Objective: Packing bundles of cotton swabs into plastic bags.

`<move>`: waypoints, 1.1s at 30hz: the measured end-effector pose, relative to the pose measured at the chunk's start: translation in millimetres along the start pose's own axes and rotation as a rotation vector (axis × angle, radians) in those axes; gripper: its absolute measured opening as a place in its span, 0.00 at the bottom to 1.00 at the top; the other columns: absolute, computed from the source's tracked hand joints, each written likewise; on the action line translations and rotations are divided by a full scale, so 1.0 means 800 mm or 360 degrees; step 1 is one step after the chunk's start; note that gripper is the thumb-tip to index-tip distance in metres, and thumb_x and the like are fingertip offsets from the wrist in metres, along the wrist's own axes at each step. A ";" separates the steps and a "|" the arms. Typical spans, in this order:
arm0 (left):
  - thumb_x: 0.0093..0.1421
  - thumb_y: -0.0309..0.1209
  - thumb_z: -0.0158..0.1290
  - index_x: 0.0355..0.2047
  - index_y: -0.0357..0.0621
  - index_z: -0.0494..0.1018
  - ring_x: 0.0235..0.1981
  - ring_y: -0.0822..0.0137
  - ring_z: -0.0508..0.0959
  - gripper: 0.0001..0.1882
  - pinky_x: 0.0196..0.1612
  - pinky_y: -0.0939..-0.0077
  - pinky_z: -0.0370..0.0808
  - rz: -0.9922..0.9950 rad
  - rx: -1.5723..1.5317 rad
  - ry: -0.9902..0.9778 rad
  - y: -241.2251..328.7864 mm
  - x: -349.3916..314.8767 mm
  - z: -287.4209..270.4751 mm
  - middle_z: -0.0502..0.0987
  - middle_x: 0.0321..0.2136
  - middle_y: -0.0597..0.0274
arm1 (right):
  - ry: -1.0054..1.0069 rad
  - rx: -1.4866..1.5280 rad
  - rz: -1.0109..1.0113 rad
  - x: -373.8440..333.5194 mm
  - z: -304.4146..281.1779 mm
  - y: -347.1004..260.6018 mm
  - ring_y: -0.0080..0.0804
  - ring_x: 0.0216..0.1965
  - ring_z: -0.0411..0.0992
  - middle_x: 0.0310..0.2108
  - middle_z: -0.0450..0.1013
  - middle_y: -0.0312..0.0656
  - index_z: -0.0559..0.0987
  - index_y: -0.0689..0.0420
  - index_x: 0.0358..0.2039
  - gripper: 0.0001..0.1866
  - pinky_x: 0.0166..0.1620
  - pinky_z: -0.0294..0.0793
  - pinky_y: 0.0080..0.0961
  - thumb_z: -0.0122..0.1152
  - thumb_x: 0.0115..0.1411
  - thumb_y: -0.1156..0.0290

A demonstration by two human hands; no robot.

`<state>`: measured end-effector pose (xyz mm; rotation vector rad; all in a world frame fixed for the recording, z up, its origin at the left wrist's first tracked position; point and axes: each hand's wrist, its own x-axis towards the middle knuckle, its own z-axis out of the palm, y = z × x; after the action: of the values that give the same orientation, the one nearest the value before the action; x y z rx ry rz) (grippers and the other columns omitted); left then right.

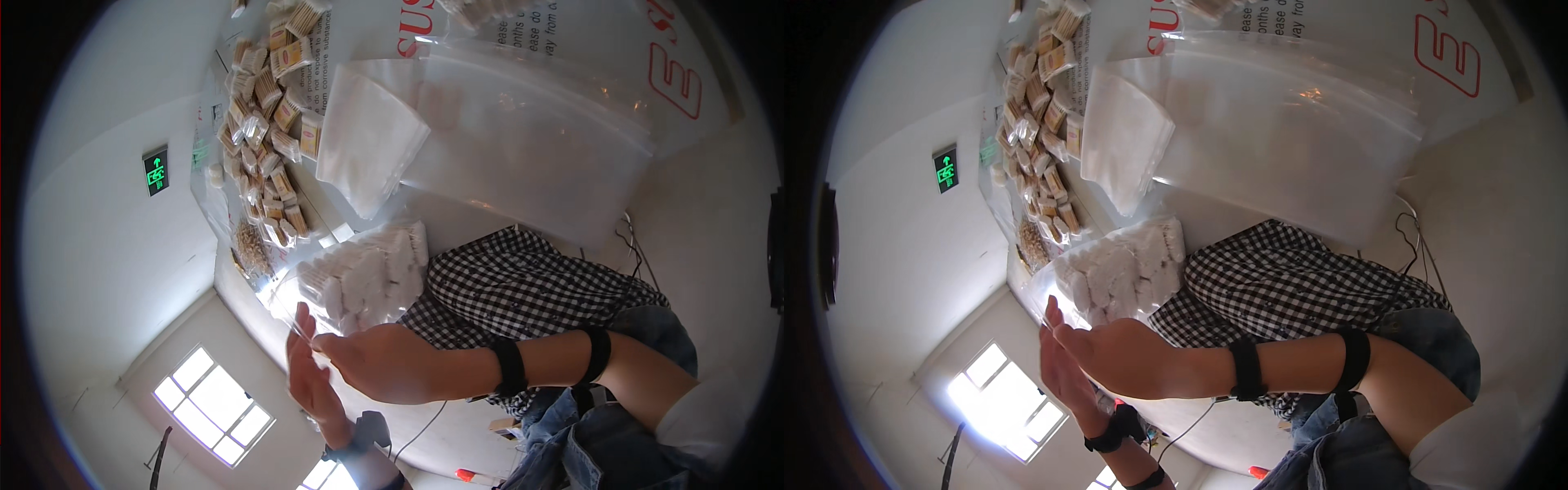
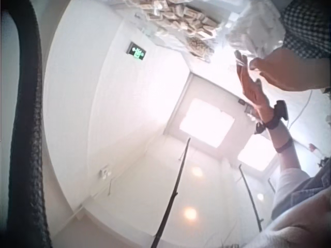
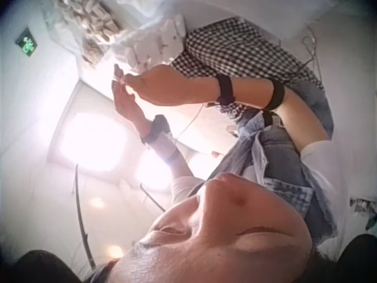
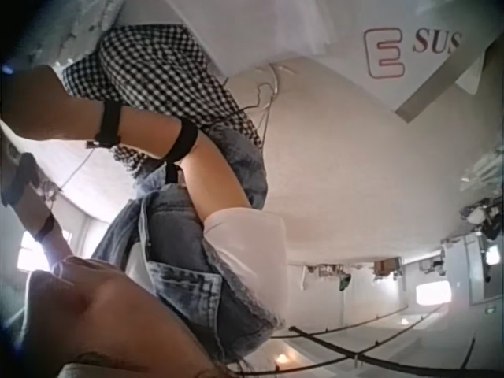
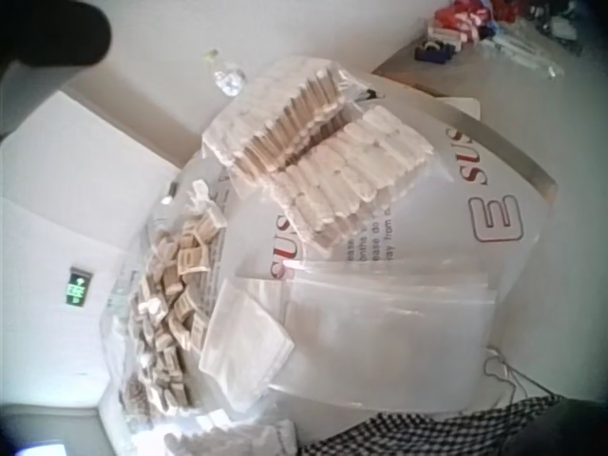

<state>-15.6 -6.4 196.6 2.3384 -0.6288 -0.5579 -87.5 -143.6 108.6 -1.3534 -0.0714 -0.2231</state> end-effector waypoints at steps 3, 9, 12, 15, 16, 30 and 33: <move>0.57 0.27 0.58 0.62 0.35 0.65 0.67 0.50 0.61 0.31 0.67 0.55 0.59 -0.0082 0.0416 -0.0079 0.044 -0.003 0.031 0.60 0.66 0.44 | 0.0154 -0.0034 -0.0126 0.003 0.009 -0.001 0.42 0.23 0.77 0.24 0.75 0.48 0.67 0.65 0.50 0.20 0.24 0.74 0.34 0.59 0.60 0.71; 0.69 0.30 0.48 0.56 0.35 0.70 0.53 0.59 0.75 0.18 0.55 0.66 0.72 0.0062 0.0359 0.0351 -0.036 -0.024 0.063 0.72 0.57 0.46 | 0.0296 0.0369 0.0232 0.015 -0.056 0.009 0.42 0.26 0.77 0.23 0.74 0.45 0.67 0.58 0.48 0.15 0.29 0.74 0.36 0.55 0.65 0.66; 0.69 0.31 0.48 0.41 0.34 0.76 0.48 0.60 0.78 0.12 0.49 0.67 0.75 0.0175 0.0272 0.0600 -0.019 -0.024 0.071 0.79 0.48 0.47 | 0.0680 0.0534 0.0308 0.034 -0.079 0.043 0.38 0.28 0.77 0.25 0.75 0.44 0.67 0.58 0.46 0.13 0.32 0.74 0.32 0.55 0.66 0.67; 0.64 0.27 0.54 0.28 0.35 0.74 0.33 0.61 0.81 0.09 0.40 0.69 0.77 0.0255 0.0261 0.0909 -0.026 -0.028 0.077 0.81 0.31 0.52 | 0.0746 0.0526 0.0295 0.038 -0.117 0.058 0.35 0.30 0.77 0.27 0.76 0.44 0.68 0.58 0.47 0.12 0.35 0.75 0.28 0.56 0.65 0.70; 0.64 0.27 0.54 0.28 0.35 0.74 0.33 0.61 0.81 0.09 0.40 0.69 0.77 0.0268 0.0237 0.0955 -0.033 -0.030 0.077 0.81 0.31 0.52 | 0.0786 0.0547 0.0330 0.040 -0.126 0.058 0.35 0.31 0.77 0.28 0.76 0.43 0.68 0.58 0.46 0.12 0.35 0.74 0.27 0.56 0.65 0.71; 0.54 0.30 0.63 0.51 0.36 0.74 0.35 0.67 0.71 0.24 0.38 0.74 0.68 -0.0162 -0.0285 0.2083 -0.025 -0.015 0.066 0.73 0.32 0.62 | -0.0576 -0.2152 -0.0208 0.318 -0.144 0.174 0.48 0.46 0.73 0.42 0.76 0.49 0.74 0.59 0.45 0.16 0.50 0.71 0.44 0.57 0.54 0.77; 0.46 0.29 0.67 0.56 0.39 0.70 0.39 0.69 0.69 0.34 0.43 0.75 0.66 -0.0460 -0.0527 0.1574 -0.027 -0.032 0.035 0.71 0.36 0.65 | -0.0762 -0.2476 -0.0245 0.329 -0.141 0.176 0.48 0.51 0.73 0.44 0.77 0.51 0.74 0.59 0.46 0.22 0.48 0.74 0.40 0.64 0.49 0.71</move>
<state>-44.4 9.4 168.2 2.0452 0.2480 0.3749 188.8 -256.7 -3.5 -2.9406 -0.4761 -0.0388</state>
